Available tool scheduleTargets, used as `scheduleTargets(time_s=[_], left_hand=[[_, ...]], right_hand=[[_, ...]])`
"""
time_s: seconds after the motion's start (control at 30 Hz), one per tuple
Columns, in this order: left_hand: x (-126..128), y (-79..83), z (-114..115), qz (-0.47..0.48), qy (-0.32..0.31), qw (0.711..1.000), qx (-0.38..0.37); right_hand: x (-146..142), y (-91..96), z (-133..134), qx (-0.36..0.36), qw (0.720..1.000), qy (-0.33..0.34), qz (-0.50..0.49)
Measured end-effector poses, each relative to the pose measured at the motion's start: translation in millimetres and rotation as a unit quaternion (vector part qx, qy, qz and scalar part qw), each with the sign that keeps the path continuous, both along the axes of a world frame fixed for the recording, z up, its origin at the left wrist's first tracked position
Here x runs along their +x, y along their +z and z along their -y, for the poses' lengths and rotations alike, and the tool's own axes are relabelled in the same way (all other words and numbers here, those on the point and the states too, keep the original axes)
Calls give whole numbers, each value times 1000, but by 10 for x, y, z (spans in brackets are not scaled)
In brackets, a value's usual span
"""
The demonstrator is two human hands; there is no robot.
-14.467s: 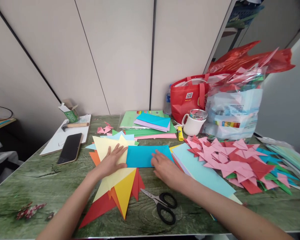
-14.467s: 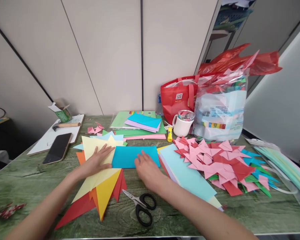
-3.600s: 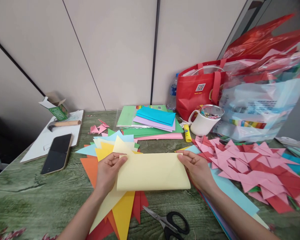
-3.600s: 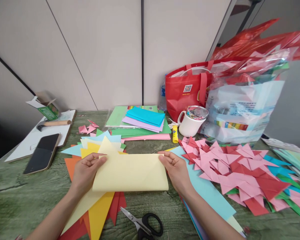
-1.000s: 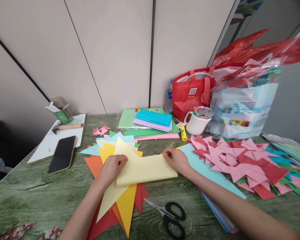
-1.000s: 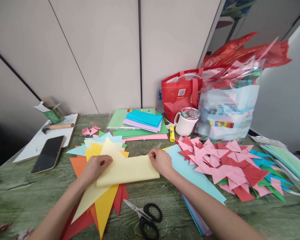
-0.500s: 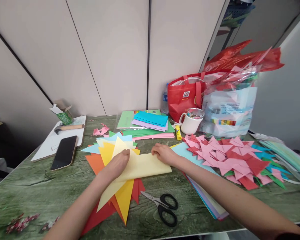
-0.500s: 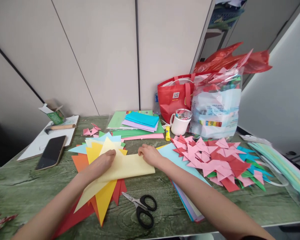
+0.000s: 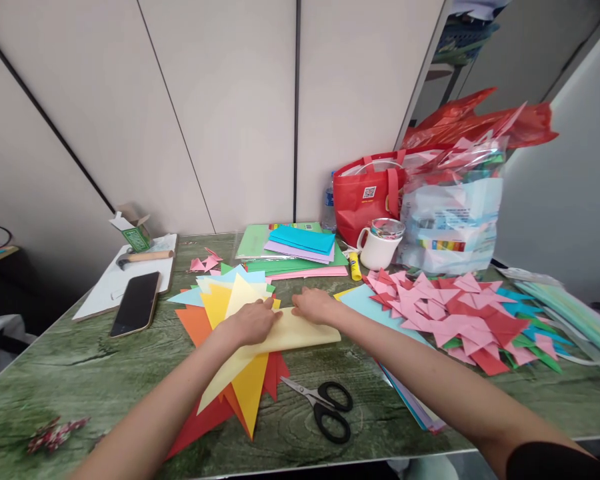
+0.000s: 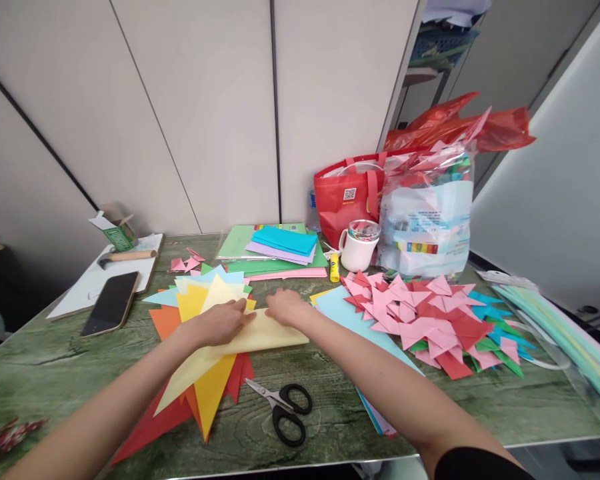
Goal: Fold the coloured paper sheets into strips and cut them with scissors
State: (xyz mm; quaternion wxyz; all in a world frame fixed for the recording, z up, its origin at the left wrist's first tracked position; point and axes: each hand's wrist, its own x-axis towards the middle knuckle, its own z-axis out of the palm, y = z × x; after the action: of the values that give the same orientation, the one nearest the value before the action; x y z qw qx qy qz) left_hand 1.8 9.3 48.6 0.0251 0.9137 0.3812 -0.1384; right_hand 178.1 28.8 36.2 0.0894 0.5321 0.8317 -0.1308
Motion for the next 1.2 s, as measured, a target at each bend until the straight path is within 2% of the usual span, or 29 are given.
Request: scheduleTargets(time_s=[0.13, 0.27, 0.47, 0.63, 0.93, 1.2], left_hand=[[89, -15, -38, 14, -6, 1000, -12], [110, -8, -43, 28, -3, 999, -16], [110, -26, 57, 52, 13, 999, -2], [93, -72, 129, 73, 17, 997, 8], [35, -188, 156, 94, 2, 995, 12], [-47, -263, 205, 125, 2, 992, 18]], right_hand=[[30, -13, 38, 5, 998, 51, -32], [6, 55, 102, -9, 995, 93, -37], [-138, 183, 169, -42, 993, 107, -12], [-172, 219, 221, -87, 987, 131, -23], [-150, 113, 484, -94, 993, 61, -34], [41, 143, 586, -111, 993, 2, -45]])
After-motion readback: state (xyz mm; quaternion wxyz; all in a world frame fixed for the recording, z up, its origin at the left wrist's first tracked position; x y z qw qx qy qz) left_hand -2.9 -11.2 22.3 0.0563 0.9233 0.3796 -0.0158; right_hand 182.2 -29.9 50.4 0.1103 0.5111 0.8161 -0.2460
